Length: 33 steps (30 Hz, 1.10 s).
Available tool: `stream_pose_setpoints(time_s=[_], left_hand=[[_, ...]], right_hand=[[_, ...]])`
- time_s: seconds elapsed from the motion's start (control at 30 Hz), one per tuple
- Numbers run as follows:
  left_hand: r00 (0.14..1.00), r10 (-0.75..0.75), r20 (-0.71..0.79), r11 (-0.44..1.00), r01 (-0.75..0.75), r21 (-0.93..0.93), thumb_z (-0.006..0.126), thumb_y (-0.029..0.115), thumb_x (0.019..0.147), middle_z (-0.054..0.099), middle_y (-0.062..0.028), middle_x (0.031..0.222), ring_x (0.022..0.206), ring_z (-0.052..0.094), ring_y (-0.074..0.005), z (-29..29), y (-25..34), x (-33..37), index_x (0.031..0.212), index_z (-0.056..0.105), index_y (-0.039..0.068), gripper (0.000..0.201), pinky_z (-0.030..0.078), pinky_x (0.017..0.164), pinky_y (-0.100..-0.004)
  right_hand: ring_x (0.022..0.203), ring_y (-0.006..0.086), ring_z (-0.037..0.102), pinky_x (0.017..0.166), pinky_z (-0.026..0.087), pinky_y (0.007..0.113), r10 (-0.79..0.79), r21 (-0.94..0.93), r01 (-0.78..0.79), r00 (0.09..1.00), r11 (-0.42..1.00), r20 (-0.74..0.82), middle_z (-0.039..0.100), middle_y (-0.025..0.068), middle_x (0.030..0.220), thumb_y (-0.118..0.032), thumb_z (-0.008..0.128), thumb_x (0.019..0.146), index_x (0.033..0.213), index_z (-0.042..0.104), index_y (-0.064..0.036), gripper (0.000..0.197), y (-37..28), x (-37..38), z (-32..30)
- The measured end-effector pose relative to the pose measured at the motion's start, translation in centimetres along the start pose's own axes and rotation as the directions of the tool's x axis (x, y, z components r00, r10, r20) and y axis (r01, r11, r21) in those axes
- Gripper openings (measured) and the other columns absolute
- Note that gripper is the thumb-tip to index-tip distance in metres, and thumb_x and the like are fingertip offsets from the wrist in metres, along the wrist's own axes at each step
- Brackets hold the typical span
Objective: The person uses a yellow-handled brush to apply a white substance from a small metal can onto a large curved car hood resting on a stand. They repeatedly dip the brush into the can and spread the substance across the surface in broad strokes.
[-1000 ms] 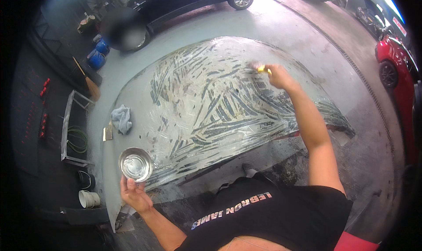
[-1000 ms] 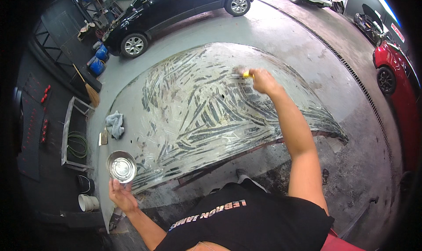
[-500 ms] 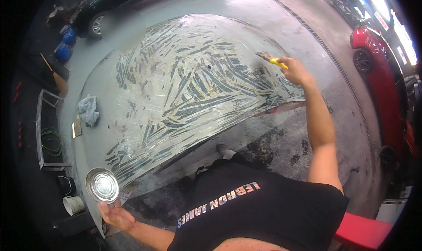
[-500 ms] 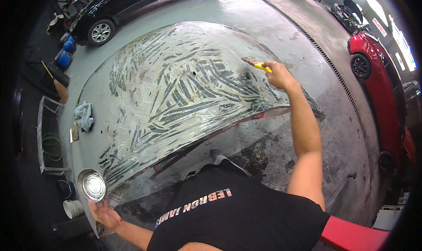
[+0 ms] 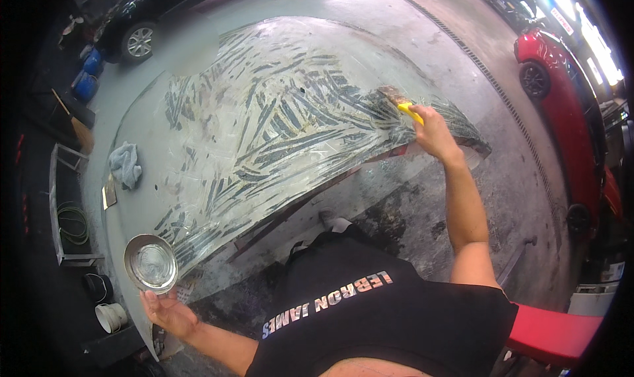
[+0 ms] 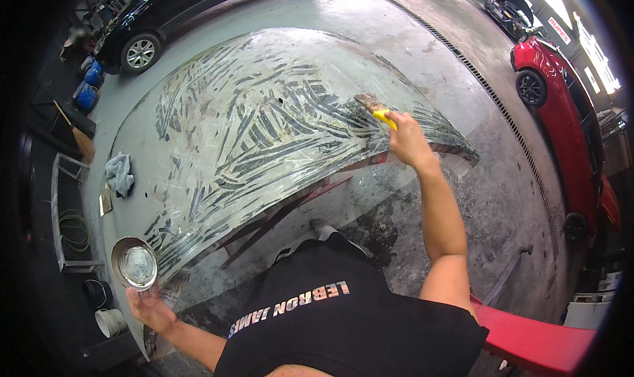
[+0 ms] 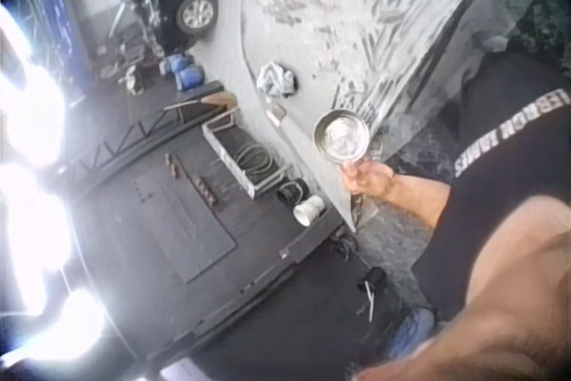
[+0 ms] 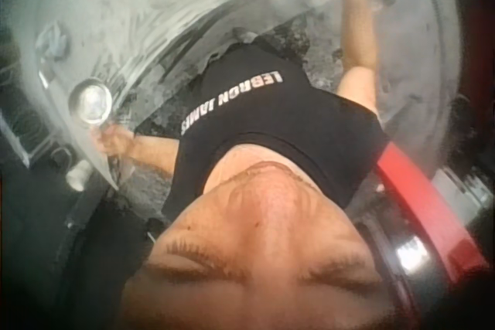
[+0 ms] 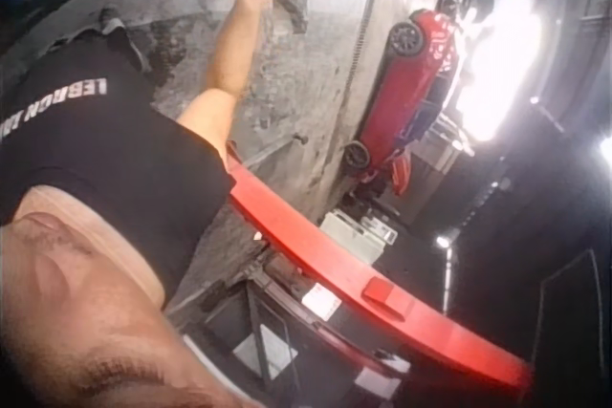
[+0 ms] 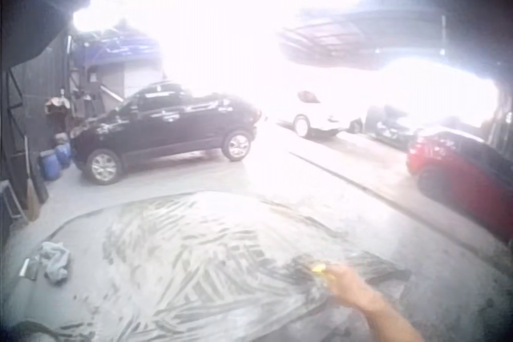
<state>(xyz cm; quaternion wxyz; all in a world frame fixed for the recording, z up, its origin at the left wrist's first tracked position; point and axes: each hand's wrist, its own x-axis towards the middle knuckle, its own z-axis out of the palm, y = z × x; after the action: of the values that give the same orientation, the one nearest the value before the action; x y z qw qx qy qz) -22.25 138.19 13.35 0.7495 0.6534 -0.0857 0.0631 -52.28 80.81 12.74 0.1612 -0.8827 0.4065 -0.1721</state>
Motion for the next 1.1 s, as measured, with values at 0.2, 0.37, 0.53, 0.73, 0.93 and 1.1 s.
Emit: stream_pose_setpoints(time_s=[0.2,0.37,0.53,0.73,0.93,1.1], left_hand=[[0.999,-0.006,-0.047,0.999,0.004,-0.04,0.065,0.034,0.098,0.06,-0.0222,0.128,0.112,0.066,-0.0289,-1.0,0.6,-0.9,0.129,0.052,-0.009,0.055,0.057,0.094,-0.0429],[1.0,-0.021,-0.019,0.999,0.02,-0.039,0.065,0.036,0.099,0.06,-0.0201,0.13,0.117,0.062,-0.0286,-2.7,0.1,-1.3,0.131,0.053,-0.008,0.055,0.053,0.097,-0.0436],[1.0,-0.024,0.019,0.997,0.025,-0.075,0.066,0.032,0.098,0.059,-0.0232,0.129,0.114,0.064,-0.0289,-1.9,-0.7,-0.5,0.131,0.048,-0.011,0.058,0.057,0.094,-0.0424],[0.998,-0.003,0.063,0.997,0.008,-0.078,0.064,0.033,0.1,0.06,-0.0184,0.127,0.11,0.065,-0.0259,-3.1,-0.8,-0.1,0.13,0.051,-0.007,0.052,0.058,0.087,-0.0403],[0.992,-0.024,0.12,0.992,0.038,-0.12,0.069,0.028,0.097,0.06,-0.0233,0.128,0.112,0.066,-0.0281,-0.9,-0.8,0.5,0.139,0.043,-0.015,0.065,0.06,0.091,-0.0428],[0.99,-0.061,0.128,0.992,0.075,-0.106,0.067,0.027,0.098,0.061,-0.0223,0.128,0.112,0.066,-0.0276,-0.9,-0.6,-1.2,0.138,0.046,-0.014,0.062,0.059,0.093,-0.0436]], right_hand=[[0.098,0.0445,0.064,0.088,0.051,0.048,0.148,-0.095,-0.161,0.98,0.982,-0.135,0.063,0.0279,0.104,-0.002,0.062,0.09,0.121,0.065,0.0045,0.032,-0.8,-4.9,2.1],[0.093,0.0429,0.066,0.08,0.056,0.048,0.313,-0.211,-0.318,0.948,0.924,-0.059,0.061,0.0272,0.104,-0.003,0.06,0.09,0.12,0.061,0.0048,0.031,-2.6,-9.9,4.4],[0.092,0.0429,0.065,0.082,0.056,0.047,-0.072,0.025,0.07,0.995,0.997,0.074,0.058,0.0238,0.104,-0.001,0.061,0.088,0.121,0.058,0.0026,0.033,-11.3,-13.0,5.8],[0.084,0.0267,0.069,0.077,0.055,0.039,-0.078,0.338,0.069,0.997,0.939,0.013,0.073,0.0185,0.1,-0.01,0.063,0.094,0.117,0.068,0.0042,0.028,-6.1,-10.1,-0.3],[0.064,0.0067,0.058,0.056,0.047,0.025,0.083,0.449,-0.274,0.913,0.85,0.399,0.071,0.0033,0.078,-0.022,0.069,0.094,0.103,0.074,0.0015,0.026,-4.8,-5.8,-5.2],[0.057,0.0061,0.052,0.05,0.039,0.023,-0.053,0.415,-0.255,0.798,0.873,0.6,0.067,0.0009,0.073,-0.028,0.071,0.091,0.097,0.075,-0.0002,0.029,-5.9,-2.0,-2.7]])
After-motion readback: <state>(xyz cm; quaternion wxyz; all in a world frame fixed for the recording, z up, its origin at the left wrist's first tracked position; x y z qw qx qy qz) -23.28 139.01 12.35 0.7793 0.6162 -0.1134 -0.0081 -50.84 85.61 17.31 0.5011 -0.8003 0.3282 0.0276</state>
